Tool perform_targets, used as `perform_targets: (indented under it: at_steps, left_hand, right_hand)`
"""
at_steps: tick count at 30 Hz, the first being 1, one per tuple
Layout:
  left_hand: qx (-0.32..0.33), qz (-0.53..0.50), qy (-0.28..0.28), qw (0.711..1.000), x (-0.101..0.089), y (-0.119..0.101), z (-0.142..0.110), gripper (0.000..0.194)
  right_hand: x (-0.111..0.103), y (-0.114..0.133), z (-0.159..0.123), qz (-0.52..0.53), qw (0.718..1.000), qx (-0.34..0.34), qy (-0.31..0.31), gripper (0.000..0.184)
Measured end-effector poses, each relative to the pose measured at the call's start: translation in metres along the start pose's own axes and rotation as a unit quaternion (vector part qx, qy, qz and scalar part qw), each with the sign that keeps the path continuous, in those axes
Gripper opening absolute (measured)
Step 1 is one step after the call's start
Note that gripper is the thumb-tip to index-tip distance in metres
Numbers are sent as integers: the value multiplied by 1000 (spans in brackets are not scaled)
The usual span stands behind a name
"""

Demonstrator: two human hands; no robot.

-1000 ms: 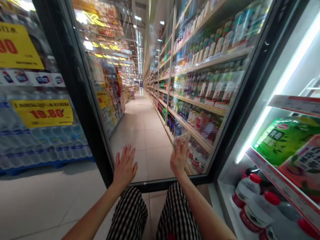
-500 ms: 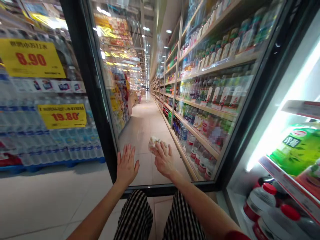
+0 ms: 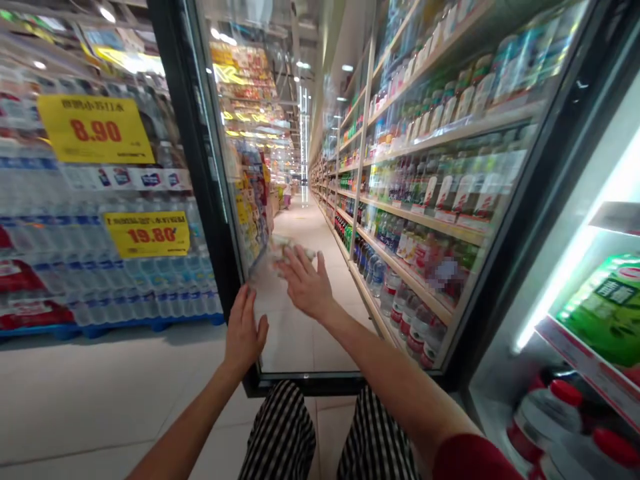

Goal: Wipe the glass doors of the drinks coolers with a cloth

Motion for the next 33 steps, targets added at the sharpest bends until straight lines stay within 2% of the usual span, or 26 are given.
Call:
perform_targets:
  at_steps: [1, 2, 5, 6, 7, 10, 12, 13, 16, 17, 19, 21, 22, 25, 26, 27, 28, 29, 31, 32, 33]
  left_hand:
    - [-6, -4, -7, 1000, -3, 1, 2, 64]
    - [-15, -7, -13, 1000, -7, 3, 5, 63]
    - [-31, -15, -23, 999, -16, 5, 15, 60]
    - [-33, -17, -24, 999, -19, 5, 19, 59]
    - [-34, -19, -26, 999, -21, 5, 23, 58]
    - [-32, -19, -40, 999, -30, 6, 36, 57]
    - [-25, -19, -58, 998, -36, 6, 47, 57]
    - [-22, -21, -64, 997, -38, 5, 54, 57]
    - [-13, -31, -76, 997, -43, 1, 76, 56]
    - [-7, -34, -80, 996, -44, -2, 85, 56]
    - [13, -38, -92, 995, -46, -11, 104, 56]
    - [38, -37, -111, 992, -50, -20, 124, 57]
    - [45, -37, -121, 991, -52, -24, 133, 57]
    - [45, -26, -140, 989, -55, -27, 156, 56]
    - [41, -14, -137, 990, -53, -27, 162, 56]
    - [39, 3, -132, 991, -51, -27, 167, 56]
    - [39, 23, -123, 991, -47, -29, 172, 56]
    - [42, 42, -117, 991, -43, -31, 176, 56]
    - [58, 67, -108, 990, -35, -41, 182, 56]
    - [71, 72, -103, 990, -30, -48, 184, 56]
    - [84, 73, -98, 989, -25, -56, 186, 56]
  right_hand:
    - [-4, -2, 9, 2, 1000, 21, -12, 53]
    - [-4, 3, 16, 6, 1000, 8, -9, 53]
    - [9, 42, 26, 11, 988, -149, 46, 46]
    - [10, 50, 31, 8, 982, -183, 53, 44]
    - [6, 51, 40, 3, 982, -185, 43, 42]
    - [-26, 22, 79, -13, 997, -58, -46, 42]
    - [-44, 10, 94, -20, 996, -20, -83, 43]
    - [-47, 11, 97, -23, 996, -42, -81, 42]
    - [-49, 21, 95, -41, 983, -175, -46, 38]
    - [-54, 14, 98, -50, 983, -172, -48, 38]
    - [-75, -17, 110, -66, 991, -77, -87, 39]
    - [-99, -47, 115, -76, 988, 28, -130, 41]
    - [-105, -52, 115, -81, 987, 28, -134, 42]
    - [-102, -39, 99, -101, 984, -122, -87, 41]
    - [-101, -42, 91, -110, 980, -147, -78, 41]
    - [-105, -54, 86, -120, 980, -131, -87, 41]
    - [-115, -73, 83, -132, 982, -74, -114, 41]
    - [-128, -96, 80, -141, 978, 10, -153, 42]
    - [-152, -135, 65, -151, 948, 164, -227, 45]
    - [-156, -141, 60, -153, 941, 183, -239, 45]
    - [-155, -139, 59, -155, 948, 155, -230, 46]
Point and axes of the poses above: each hand's wrist, its own z-axis towards the middle knuckle, its own x-axis out of the palm, y = z × x, the point moved 10 cm from there along z, towards the middle knuckle
